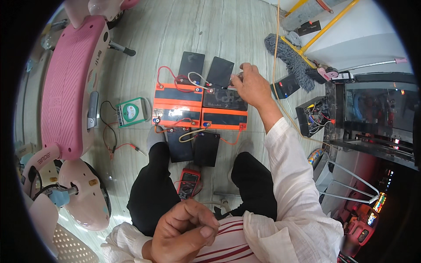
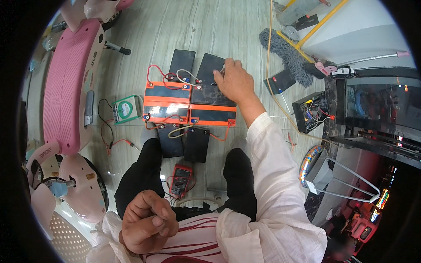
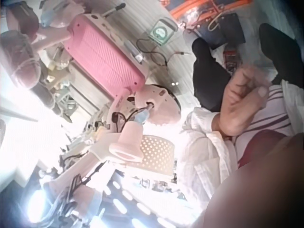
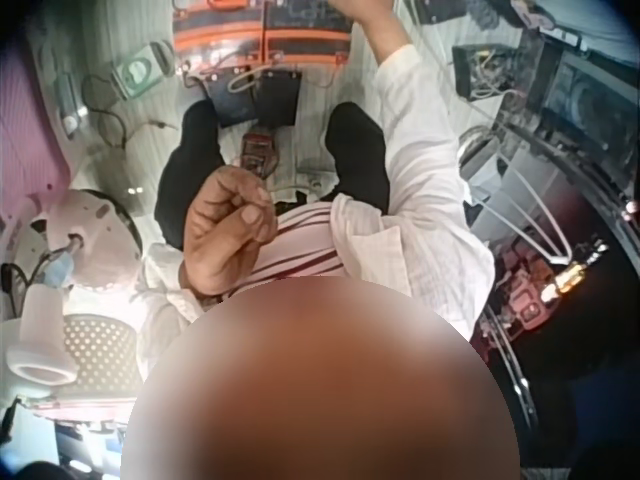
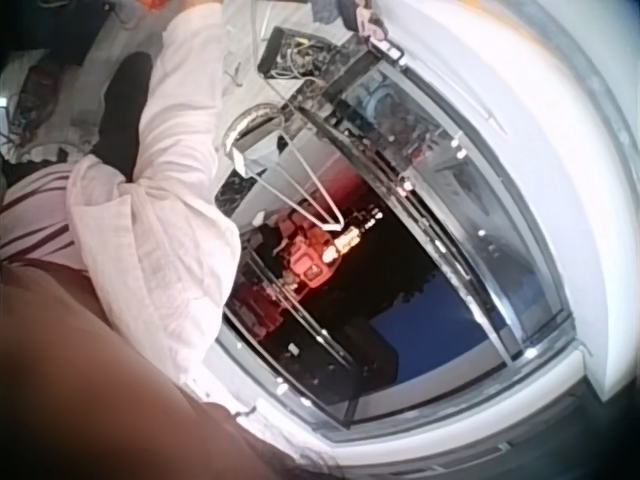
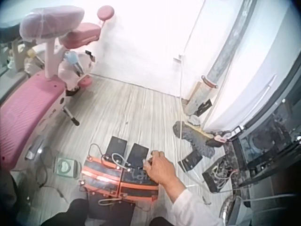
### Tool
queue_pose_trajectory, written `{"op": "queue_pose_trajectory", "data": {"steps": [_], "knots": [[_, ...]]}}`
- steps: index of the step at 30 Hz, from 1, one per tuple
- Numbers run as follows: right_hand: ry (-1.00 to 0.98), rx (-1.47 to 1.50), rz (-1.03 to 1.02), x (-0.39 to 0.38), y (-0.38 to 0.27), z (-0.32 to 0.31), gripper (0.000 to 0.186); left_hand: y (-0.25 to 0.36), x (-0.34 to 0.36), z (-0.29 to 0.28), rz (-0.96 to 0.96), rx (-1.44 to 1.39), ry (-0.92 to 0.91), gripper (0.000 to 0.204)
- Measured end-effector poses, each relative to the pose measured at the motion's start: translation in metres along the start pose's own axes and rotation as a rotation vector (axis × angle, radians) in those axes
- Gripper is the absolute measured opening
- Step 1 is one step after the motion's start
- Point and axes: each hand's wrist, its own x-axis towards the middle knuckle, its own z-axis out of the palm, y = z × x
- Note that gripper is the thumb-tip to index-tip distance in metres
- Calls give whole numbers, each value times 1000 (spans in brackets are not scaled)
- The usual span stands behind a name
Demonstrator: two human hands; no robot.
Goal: The person is working on a battery pack, using a screwdriver to tighten connections and a multimeter to measure voltage. They connect wires to the battery terminals and check the readings on the multimeter.
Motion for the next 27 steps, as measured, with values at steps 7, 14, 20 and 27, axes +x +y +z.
{"op": "queue_pose_trajectory", "data": {"steps": [7, 14, 20, 27], "knots": [[-108, -32, 66, 4, -12, -7, 38, 0, -1, -1, 17, -38, 47, 12], [-116, -59, -19, 3, -9, -5, 37, 1, 0, 0, 2, -25, 41, 12], [4, 129, -93, 1, 0, 4, 36, 2, 0, -1, -2, -26, 40, 12], [-138, -51, 35, 7, -16, -6, 31, 4, -2, -3, 9, -43, 39, 12]]}}
